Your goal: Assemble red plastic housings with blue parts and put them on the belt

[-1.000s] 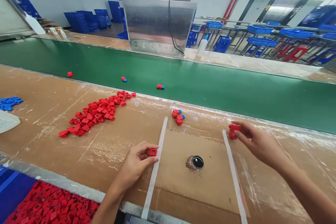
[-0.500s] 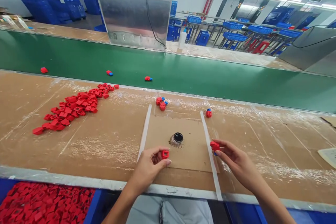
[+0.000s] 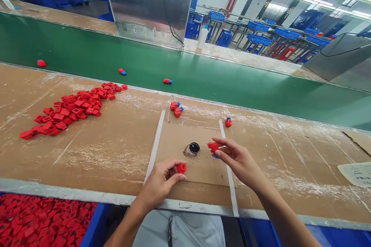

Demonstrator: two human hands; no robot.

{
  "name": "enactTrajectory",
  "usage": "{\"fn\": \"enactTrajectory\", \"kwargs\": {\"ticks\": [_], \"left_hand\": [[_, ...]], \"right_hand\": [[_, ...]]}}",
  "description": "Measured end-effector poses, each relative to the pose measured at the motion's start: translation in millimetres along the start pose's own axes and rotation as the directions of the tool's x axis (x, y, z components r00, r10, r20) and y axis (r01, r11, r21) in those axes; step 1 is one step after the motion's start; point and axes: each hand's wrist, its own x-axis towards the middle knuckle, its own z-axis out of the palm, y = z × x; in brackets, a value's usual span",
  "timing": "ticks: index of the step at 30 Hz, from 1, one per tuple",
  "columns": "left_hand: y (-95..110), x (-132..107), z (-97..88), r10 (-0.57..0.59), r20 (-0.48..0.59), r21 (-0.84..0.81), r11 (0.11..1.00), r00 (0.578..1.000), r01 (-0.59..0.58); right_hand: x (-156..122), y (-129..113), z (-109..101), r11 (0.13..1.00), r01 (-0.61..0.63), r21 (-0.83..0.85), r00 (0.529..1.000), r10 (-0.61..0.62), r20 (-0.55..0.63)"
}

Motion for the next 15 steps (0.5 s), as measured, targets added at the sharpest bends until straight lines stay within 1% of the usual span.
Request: {"fn": "enactTrajectory", "kwargs": {"ticks": [2, 4, 6, 8, 10, 15], "left_hand": [[-2.5, -0.3, 0.4, -0.027, -0.01, -0.08, 0.996, 1.0, 0.026], [-5.1, -1.4, 0.6, -0.057, -0.016, -0.156, 0.986, 0.998, 0.054], [-7.0, -3.4, 0.4, -0.084, -0.016, -0.198, 0.977, 0.996, 0.079], [-7.5, -5.9, 0.2, -0.107, -0.01, -0.215, 0.971, 0.994, 0.102], [-6.8, -7.8, 0.3, -0.12, -0.004, -0.221, 0.968, 0.993, 0.116], [-5.2, -9.2, 1.4, -0.118, 0.015, -0.21, 0.971, 0.993, 0.118]], "right_hand": [[2.1, -4.8, 4.7, 0.977, 0.098, -0.189, 0.994, -0.104, -0.02], [3.7, -10.3, 8.9, 0.902, 0.206, -0.38, 0.975, -0.222, 0.002], [4.9, -15.5, 12.4, 0.814, 0.299, -0.498, 0.948, -0.314, 0.056], [5.5, -18.8, 15.3, 0.75, 0.357, -0.556, 0.925, -0.366, 0.1], [5.4, -19.6, 17.7, 0.711, 0.384, -0.589, 0.912, -0.393, 0.12], [3.9, -16.0, 21.2, 0.673, 0.4, -0.623, 0.904, -0.401, 0.146]]}}
